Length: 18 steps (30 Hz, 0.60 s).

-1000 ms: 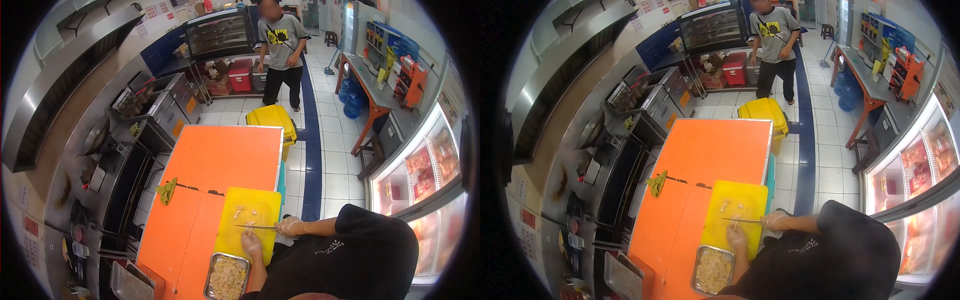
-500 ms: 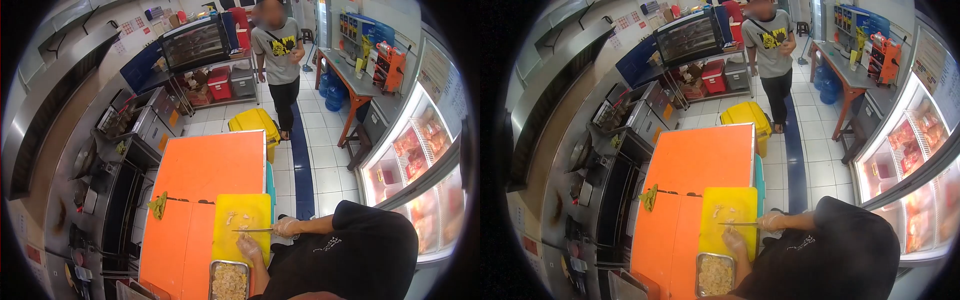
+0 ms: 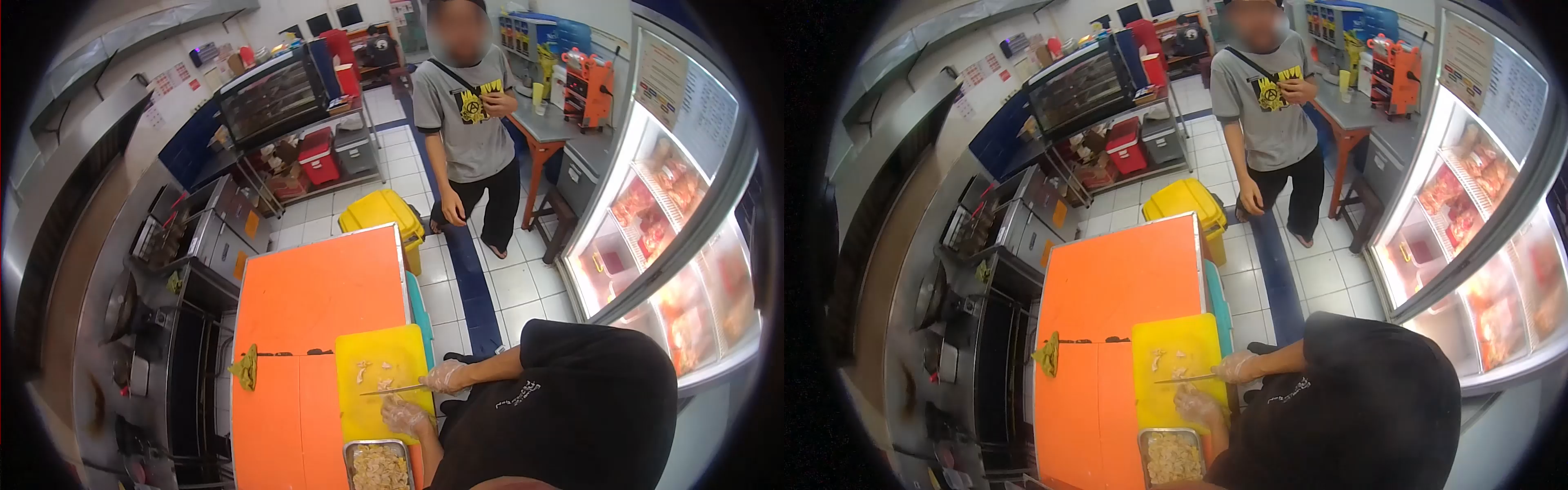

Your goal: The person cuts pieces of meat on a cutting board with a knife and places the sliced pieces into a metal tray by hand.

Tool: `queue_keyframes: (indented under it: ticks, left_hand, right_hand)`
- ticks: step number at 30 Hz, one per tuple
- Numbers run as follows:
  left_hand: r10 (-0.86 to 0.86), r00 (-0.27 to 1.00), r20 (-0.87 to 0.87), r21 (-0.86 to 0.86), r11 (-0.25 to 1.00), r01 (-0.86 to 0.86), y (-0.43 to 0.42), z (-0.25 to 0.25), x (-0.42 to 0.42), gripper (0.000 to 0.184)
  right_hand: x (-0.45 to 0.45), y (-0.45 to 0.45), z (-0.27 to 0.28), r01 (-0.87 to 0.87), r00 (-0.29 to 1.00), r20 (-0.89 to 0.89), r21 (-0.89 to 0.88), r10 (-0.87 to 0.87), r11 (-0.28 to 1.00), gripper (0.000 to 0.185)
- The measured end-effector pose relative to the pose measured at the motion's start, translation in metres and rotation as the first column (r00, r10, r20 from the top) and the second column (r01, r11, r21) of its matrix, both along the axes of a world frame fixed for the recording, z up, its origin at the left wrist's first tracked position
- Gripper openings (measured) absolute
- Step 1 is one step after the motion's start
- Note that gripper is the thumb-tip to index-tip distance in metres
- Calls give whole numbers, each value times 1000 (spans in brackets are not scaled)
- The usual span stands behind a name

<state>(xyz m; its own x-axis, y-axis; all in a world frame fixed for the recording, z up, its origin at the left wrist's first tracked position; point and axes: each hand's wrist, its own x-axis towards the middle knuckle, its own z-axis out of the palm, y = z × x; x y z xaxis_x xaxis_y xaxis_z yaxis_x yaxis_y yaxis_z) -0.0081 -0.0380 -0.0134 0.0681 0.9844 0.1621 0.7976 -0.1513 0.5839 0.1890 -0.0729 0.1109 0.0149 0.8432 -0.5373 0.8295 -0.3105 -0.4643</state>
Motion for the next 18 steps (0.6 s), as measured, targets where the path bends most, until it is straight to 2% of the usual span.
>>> queue_keyframes:
  ticks: [2,4,5,7,8,10,14,18]
  left_hand:
    - [-15,1000,-20,71,997,17,1,-1,3,46]
    - [-25,999,-49,120,992,30,2,0,6,47]
    - [-31,998,-61,132,990,39,1,1,7,47]
    - [-37,996,-79,151,987,49,1,2,8,47]
    - [-40,996,-85,160,986,53,1,2,8,47]
    - [-46,994,-102,177,982,64,0,4,8,47]
    - [-58,989,-136,185,979,82,-3,4,3,47]
    - [-78,979,-188,202,973,116,-1,8,4,48]
  right_hand:
    - [-4,-5,-10,54,998,-24,-28,-54,998,55]
    - [-5,-5,-24,-47,999,-6,88,48,995,56]
    - [-6,-8,-31,-34,999,-8,79,35,996,56]
    - [-11,-13,-10,129,989,-67,-55,-133,990,51]
    - [-11,-14,-16,138,988,-67,-61,-142,988,51]
    - [-14,-13,-27,-32,999,1,24,32,999,44]
    - [-9,-6,-33,-80,996,40,66,77,995,33]
    - [-12,-1,-22,-118,989,97,49,113,992,30]
